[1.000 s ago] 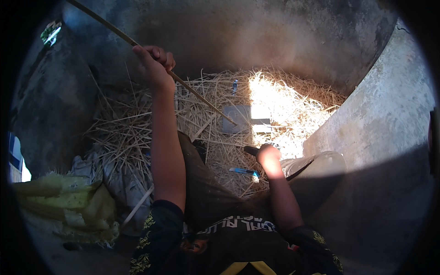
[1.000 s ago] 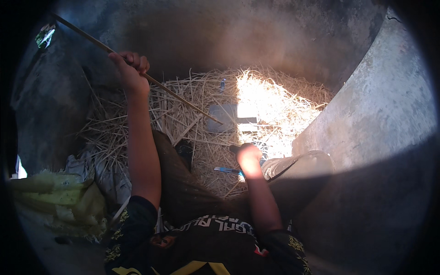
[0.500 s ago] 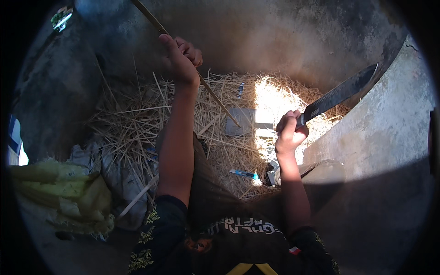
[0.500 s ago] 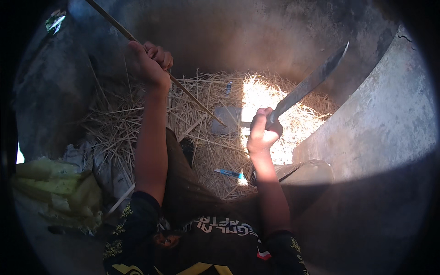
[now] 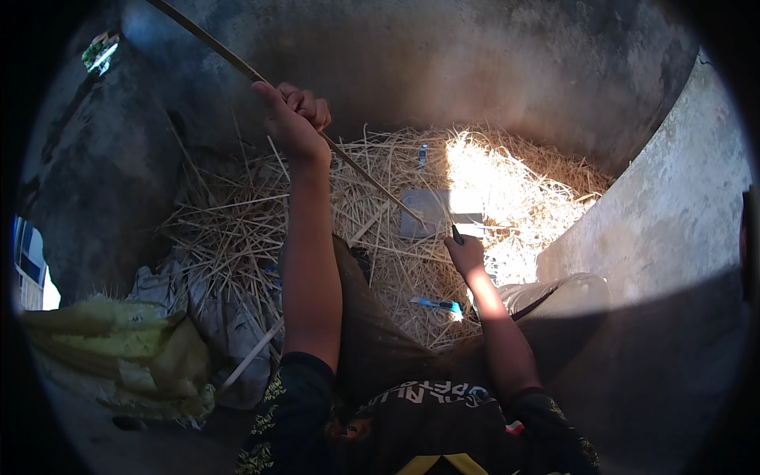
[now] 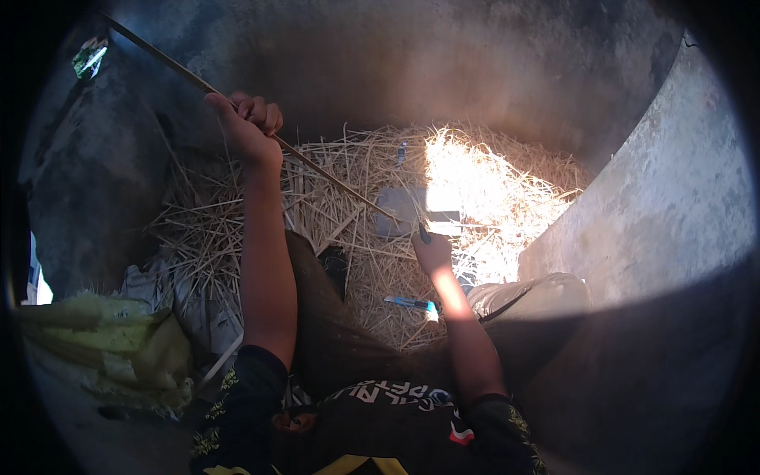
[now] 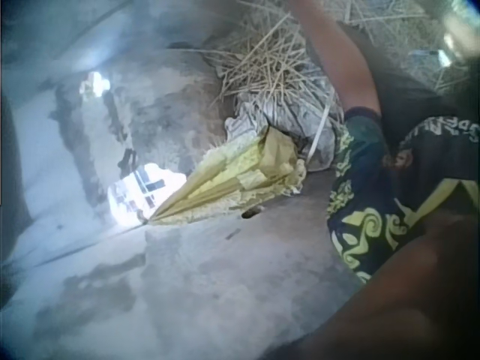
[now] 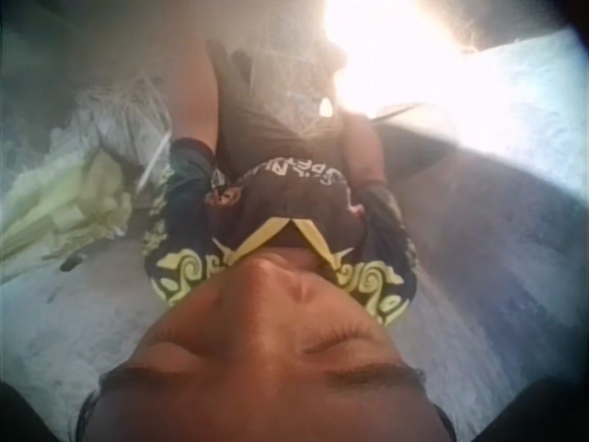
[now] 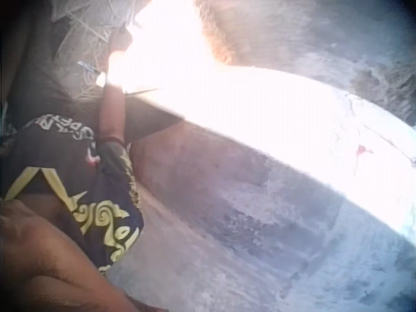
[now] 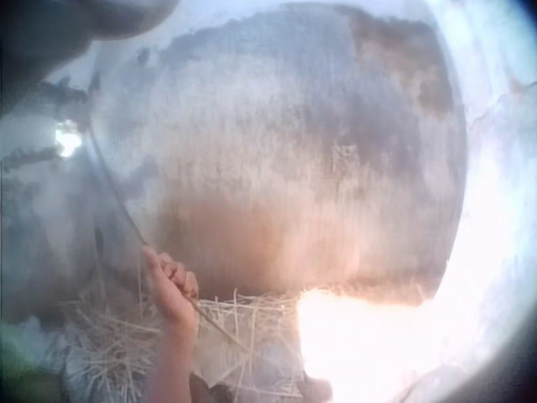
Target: The person sits on a straw-covered floor and uses a knife to split long bamboo strips into thinner slivers. They hold the bamboo with one hand and carefully shave the material with the other, occasionally switching tools or adjusting the grip to continue the splitting process.
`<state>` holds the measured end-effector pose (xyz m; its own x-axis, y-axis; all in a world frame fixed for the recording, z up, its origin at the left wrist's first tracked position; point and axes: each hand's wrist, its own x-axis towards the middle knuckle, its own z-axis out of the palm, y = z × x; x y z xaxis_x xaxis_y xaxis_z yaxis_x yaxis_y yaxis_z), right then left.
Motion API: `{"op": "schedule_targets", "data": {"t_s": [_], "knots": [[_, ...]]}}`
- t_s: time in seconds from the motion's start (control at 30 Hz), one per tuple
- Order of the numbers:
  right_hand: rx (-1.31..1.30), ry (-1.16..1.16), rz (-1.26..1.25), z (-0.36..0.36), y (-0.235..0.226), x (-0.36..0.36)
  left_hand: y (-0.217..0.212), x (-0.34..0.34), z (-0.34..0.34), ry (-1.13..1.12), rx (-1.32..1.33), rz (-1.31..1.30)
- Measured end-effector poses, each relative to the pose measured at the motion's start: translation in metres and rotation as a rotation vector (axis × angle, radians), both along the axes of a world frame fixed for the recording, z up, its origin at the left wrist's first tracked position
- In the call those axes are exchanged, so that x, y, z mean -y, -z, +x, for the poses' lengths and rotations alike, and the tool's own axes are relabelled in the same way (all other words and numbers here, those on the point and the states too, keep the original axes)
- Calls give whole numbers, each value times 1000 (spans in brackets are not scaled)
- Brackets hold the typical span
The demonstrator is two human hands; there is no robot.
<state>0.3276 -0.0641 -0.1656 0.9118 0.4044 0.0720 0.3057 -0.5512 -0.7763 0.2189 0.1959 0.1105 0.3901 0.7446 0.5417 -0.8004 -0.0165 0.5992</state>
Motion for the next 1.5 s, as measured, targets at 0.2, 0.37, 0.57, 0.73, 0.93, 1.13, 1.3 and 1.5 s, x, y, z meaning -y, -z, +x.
{"op": "schedule_targets", "data": {"t_s": [0.2, 0.37, 0.57, 0.73, 0.93, 1.13, 1.3, 1.5], "knots": [[-44, -46, 631, -27, -200, 10, 0, -9, -15, 396, -56, 185], [61, -86, 1235, -46, -150, -12, -2, 1, -8, 326, -40, 188], [-388, 344, -96, -35, 172, 7, -7, 21, 1, 371, -108, 206], [-148, 61, -23, -1, 26, -10, -4, 14, 2, 370, -44, 187], [-132, 73, 559, -35, -135, 7, -1, -1, -11, 404, -131, 99], [11, 219, 1030, -34, -35, -38, -6, 16, -9, 598, -242, 217], [-294, 155, -170, -8, 128, -28, -6, 25, -7, 583, -203, 209], [-169, 121, 109, 2, 12, -13, -2, 9, -4, 599, -91, 113]]}}
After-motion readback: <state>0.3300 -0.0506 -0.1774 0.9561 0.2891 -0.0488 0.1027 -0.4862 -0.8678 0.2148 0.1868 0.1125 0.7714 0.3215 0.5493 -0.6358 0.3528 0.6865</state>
